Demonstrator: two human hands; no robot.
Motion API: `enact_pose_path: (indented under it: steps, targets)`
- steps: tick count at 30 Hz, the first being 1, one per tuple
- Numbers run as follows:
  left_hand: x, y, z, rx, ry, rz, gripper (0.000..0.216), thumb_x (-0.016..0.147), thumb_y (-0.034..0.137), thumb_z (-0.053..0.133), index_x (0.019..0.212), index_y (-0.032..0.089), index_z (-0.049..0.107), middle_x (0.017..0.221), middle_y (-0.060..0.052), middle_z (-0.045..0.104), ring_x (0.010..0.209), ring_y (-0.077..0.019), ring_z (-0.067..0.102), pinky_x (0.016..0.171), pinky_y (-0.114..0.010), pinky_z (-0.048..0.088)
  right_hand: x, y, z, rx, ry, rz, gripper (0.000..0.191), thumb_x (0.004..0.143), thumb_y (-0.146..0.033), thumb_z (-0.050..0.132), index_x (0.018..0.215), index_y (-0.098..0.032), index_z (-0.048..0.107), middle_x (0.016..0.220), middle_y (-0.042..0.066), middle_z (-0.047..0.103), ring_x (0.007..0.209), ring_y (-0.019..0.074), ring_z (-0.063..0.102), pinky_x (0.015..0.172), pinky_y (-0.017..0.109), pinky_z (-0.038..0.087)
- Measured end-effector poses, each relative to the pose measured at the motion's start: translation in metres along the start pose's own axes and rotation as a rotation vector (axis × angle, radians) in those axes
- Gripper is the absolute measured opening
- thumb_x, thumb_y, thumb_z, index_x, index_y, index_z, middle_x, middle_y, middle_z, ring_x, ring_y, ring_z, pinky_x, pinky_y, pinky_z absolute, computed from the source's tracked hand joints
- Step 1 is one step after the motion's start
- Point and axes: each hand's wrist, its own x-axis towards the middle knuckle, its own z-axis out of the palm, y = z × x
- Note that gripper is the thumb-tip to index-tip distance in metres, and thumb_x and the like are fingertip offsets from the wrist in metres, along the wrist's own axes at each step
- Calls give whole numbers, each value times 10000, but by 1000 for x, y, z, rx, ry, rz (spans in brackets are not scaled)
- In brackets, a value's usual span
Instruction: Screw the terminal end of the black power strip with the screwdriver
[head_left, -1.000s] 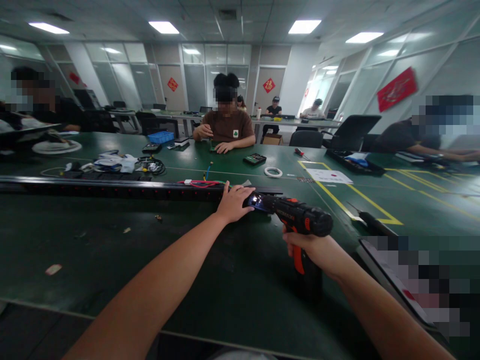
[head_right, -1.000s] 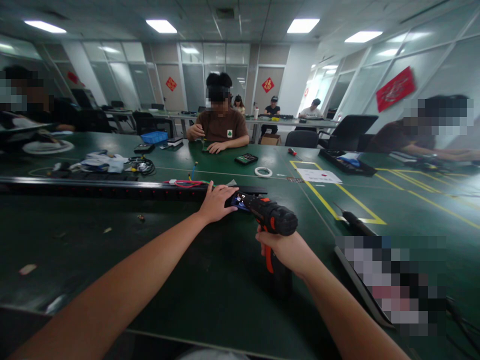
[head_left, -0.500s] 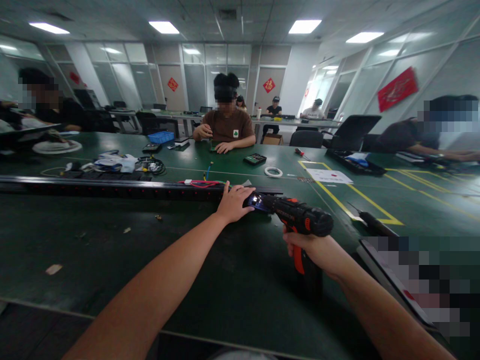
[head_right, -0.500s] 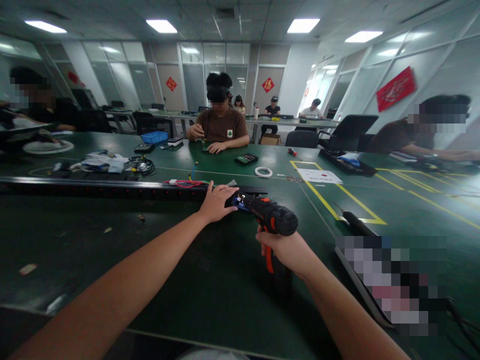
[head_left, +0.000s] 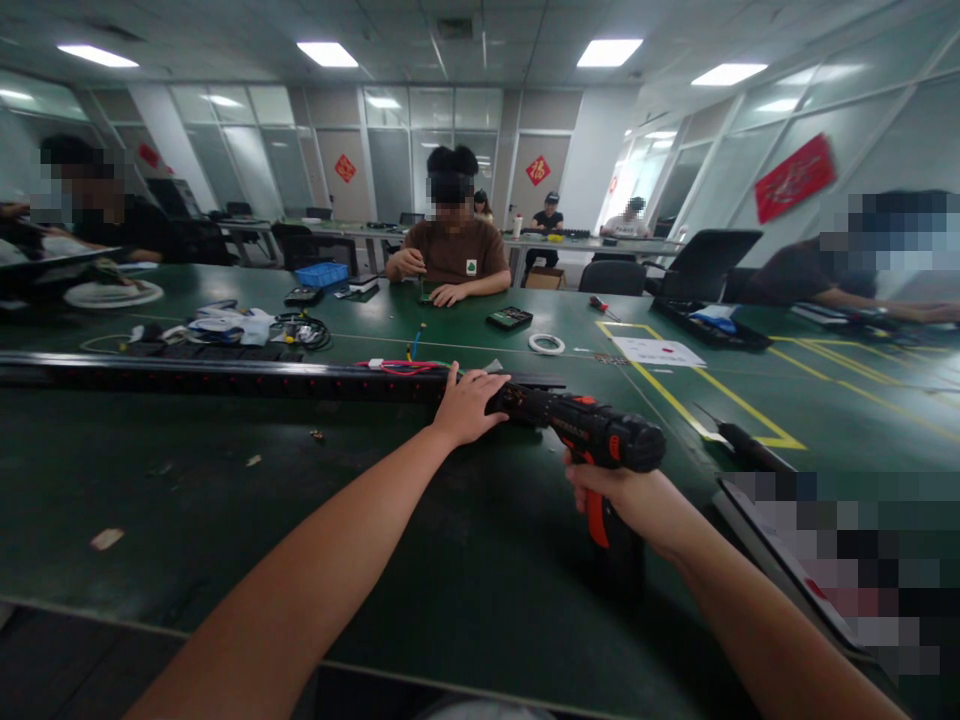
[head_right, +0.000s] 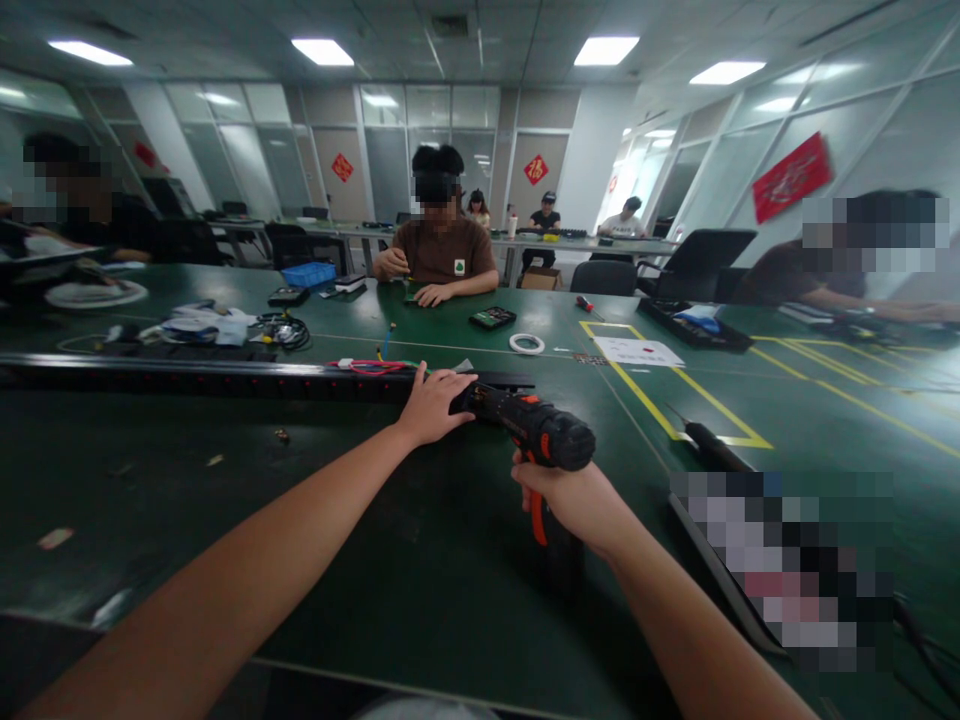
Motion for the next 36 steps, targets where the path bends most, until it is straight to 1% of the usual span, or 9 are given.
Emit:
enact_pose_path:
  steps: [9,16,24,29,33,36]
  targets:
    - [0,0,0,1,3,3,635,936,495,684,1511,306,492,1491,-48,604,1404,-286,472,1275,-650,-20,-1,-2,2,49,16,33,299,748,-349,702,1000,-199,643,601,-30,643,603,203,637,613,320,499]
    - [0,-1,2,11,6,1,651,928,499,689,1519,315,487,1486,-51,606,1404,-301,471,1276,-655,-3,-1,-1,3,60,10,42,372,764,-371,711,1085,-199,636,608,-30,645,614,208,627,620,330,492]
    - [0,-1,2,-14,16,8,650,928,518,687,1509,301,497,1487,-47,608,1399,-291,477,1276,-655,-18,-5,-7,5,68,21,55,440,738,-410,748,1103,-194,628,604,-30,634,609,214,626,619,338,484]
    - [0,-1,2,-15,20,5,644,927,524,689,1503,302,503,1487,-44,609,1399,-290,478,1275,-656,-22,-2,-3,5,67,8,44,422,758,-429,758,1084,-193,631,615,-31,629,614,209,622,638,348,502]
    - [0,-1,2,-7,13,3,647,931,524,682,1509,303,496,1494,-44,602,1406,-289,473,1279,-646,-21,0,1,4,90,-27,15,334,774,-428,755,992,-200,647,621,-30,624,611,202,617,643,350,513]
    - [0,0,1,1,3,-3,645,935,528,672,1513,304,493,1497,-50,599,1410,-295,470,1277,-650,-14,0,0,3,81,-28,12,289,778,-419,748,942,-201,650,614,-28,631,607,196,614,645,343,511]
